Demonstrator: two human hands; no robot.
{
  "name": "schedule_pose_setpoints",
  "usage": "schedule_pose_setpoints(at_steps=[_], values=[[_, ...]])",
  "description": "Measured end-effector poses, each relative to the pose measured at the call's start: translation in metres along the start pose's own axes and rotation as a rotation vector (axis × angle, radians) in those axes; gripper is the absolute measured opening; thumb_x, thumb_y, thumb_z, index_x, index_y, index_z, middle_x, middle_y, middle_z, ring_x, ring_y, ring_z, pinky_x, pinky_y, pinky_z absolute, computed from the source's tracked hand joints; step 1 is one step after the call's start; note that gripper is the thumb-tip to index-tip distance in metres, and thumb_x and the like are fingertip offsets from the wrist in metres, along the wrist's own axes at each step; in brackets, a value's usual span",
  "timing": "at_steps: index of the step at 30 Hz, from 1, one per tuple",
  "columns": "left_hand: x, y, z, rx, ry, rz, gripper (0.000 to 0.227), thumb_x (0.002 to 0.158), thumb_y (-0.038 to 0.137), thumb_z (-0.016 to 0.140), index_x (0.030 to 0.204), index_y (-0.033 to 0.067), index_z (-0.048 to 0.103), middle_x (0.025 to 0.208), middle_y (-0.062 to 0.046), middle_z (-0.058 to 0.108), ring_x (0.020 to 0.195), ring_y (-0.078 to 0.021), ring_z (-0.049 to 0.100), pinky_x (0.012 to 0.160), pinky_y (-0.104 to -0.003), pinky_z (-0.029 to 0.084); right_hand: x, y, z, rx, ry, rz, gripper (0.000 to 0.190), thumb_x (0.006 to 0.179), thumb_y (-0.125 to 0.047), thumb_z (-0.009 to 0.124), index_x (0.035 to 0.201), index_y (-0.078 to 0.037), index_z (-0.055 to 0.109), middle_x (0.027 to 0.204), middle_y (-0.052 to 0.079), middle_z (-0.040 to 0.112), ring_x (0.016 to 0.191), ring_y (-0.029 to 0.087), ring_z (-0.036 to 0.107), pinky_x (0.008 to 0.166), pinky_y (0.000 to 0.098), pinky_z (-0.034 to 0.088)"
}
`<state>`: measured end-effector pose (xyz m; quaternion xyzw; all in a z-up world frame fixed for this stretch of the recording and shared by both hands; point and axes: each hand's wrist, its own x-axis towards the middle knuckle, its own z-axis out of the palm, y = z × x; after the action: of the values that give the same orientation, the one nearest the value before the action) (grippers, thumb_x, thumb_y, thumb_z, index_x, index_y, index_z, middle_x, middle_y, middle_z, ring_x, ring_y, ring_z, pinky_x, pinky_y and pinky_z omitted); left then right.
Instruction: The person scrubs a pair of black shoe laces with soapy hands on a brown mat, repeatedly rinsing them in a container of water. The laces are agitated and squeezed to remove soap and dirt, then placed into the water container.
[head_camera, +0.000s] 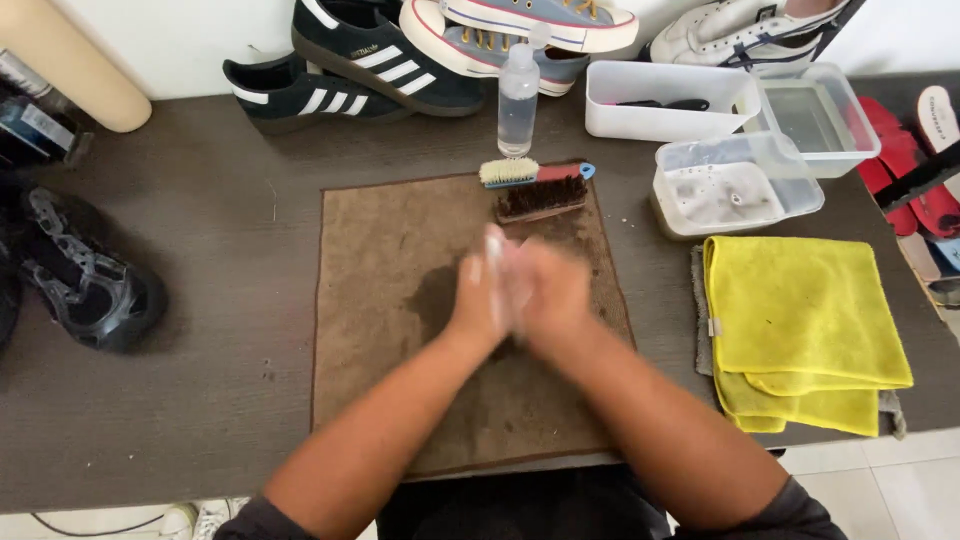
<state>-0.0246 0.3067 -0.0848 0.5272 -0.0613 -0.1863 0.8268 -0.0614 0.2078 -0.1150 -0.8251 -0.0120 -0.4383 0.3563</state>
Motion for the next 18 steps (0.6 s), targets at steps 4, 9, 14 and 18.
schedule_pose_setpoints(at_steps=[4,9,14,18], values=[[0.006,0.004,-0.008,-0.089,-0.129,0.152,0.037,0.104,0.031,0.046,0.076,0.0078,0.055,0.074,-0.002,0.052,0.074,-0.0148,0.051,0.072,-0.028,0.041,0.024,-0.027,-0.008,-0.067,-0.157,0.098,0.041,0.099,-0.037,0.058,0.061,-0.023,0.056,0.052,-0.002,0.054,0.052,0.025,0.061,0.052,0.0334,0.049],[0.021,0.0,-0.016,0.446,0.083,-0.171,0.07,0.099,0.062,0.042,0.09,0.003,0.078,0.098,-0.025,0.076,0.103,-0.0356,0.068,0.097,-0.043,0.046,0.002,-0.049,-0.004,-0.417,-0.287,-0.065,0.035,0.092,-0.028,0.063,0.06,-0.015,0.058,0.053,0.006,0.056,0.054,0.028,0.062,0.051,0.0392,0.047],[0.001,-0.009,-0.012,0.051,0.026,0.086,0.043,0.108,0.035,0.047,0.082,0.0075,0.067,0.08,0.0,0.064,0.078,-0.0127,0.055,0.082,-0.032,0.048,0.013,-0.008,0.006,-0.262,-0.188,0.131,0.036,0.095,-0.032,0.064,0.065,-0.014,0.059,0.055,0.004,0.056,0.056,0.028,0.064,0.053,0.0369,0.049],[0.029,-0.003,-0.032,0.109,-0.141,0.204,0.058,0.114,0.042,0.03,0.068,0.0089,0.047,0.062,-0.004,0.048,0.06,-0.0153,0.054,0.061,-0.025,0.044,-0.003,-0.037,0.005,0.173,-0.149,-0.041,0.036,0.089,-0.045,0.06,0.062,-0.022,0.055,0.054,-0.004,0.054,0.048,0.022,0.054,0.049,0.0302,0.046]])
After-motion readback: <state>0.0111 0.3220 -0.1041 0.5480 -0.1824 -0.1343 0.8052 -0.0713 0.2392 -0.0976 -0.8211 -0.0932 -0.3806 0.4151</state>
